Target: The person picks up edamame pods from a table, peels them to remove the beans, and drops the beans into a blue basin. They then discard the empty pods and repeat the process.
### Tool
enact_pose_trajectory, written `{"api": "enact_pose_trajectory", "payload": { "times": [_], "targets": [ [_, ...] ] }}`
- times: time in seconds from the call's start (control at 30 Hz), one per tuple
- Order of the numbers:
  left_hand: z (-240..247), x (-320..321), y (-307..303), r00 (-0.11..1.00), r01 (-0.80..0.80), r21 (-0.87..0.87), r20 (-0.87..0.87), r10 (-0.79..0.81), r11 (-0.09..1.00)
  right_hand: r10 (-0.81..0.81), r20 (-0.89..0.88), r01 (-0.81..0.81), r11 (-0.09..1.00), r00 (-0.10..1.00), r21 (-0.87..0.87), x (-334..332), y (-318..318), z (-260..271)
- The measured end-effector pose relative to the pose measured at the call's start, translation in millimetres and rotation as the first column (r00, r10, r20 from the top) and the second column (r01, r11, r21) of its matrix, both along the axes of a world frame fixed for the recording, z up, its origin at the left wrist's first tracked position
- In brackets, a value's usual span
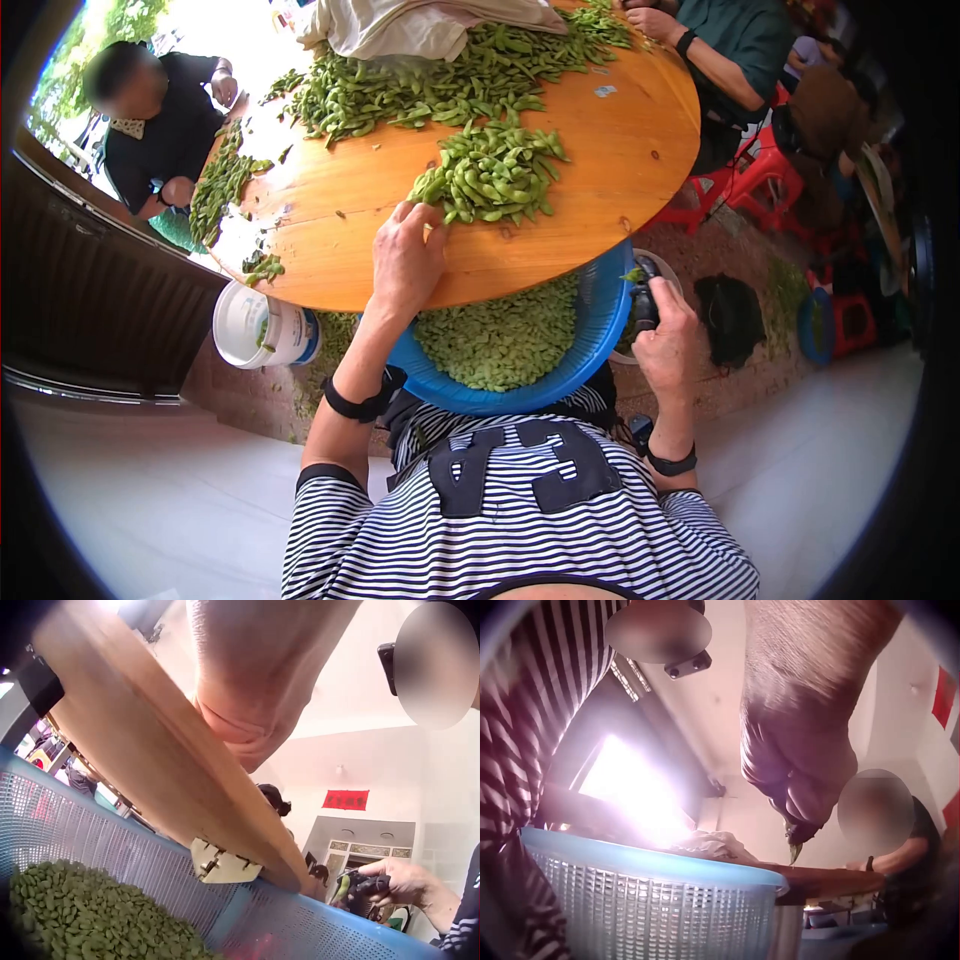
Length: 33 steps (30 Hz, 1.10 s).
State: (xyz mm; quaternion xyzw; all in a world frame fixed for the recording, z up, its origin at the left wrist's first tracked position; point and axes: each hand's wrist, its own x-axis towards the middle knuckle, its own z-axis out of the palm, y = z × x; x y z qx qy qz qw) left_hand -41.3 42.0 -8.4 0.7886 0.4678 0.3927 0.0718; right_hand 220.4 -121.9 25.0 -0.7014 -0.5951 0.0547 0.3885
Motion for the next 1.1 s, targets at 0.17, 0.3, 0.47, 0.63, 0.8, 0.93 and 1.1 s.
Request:
{"api": "enact_pose_trajectory", "payload": {
  "times": [0.17, 0.3, 0.47, 0.63, 0.8, 0.93, 1.1],
  "targets": [
    [1, -4, -5, 0.997, -0.070, -0.133, 0.027, 0.074, 0.989, 0.127, -0.073, -0.131, 0.989, 0.989, -0.064, -11, 4, -8],
    [-2, -10, 0, 0.998, -0.043, -0.149, -0.048, 0.036, 0.988, 0.247, -0.157, -0.255, 0.966, 0.956, -0.036, -21, 10, -10],
    [2, -9, -11, 0.996, -0.043, -0.198, 0.063, 0.056, 0.979, 0.298, -0.280, -0.320, 0.947, 0.912, -0.034, -32, 18, -10],
    [18, 12, -50, 0.858, 0.363, -0.635, 0.513, 0.020, 0.682, 0.378, -0.401, -0.411, 0.912, 0.834, 0.006, -41, 26, -24],
    [16, 36, -72, 0.629, 0.680, -0.579, 0.776, 0.047, 0.450, 0.382, -0.504, -0.417, 0.908, 0.775, 0.047, -45, 26, -24],
    [20, 44, -75, 0.527, 0.726, -0.499, 0.846, 0.083, 0.474, 0.243, -0.546, -0.300, 0.954, 0.802, -0.016, -17, 14, -2],
    [11, 45, -76, 0.515, 0.754, -0.484, 0.855, 0.057, 0.444, 0.107, -0.452, -0.113, 0.994, 0.885, 0.015, 82, -16, -46]
  ]
}}
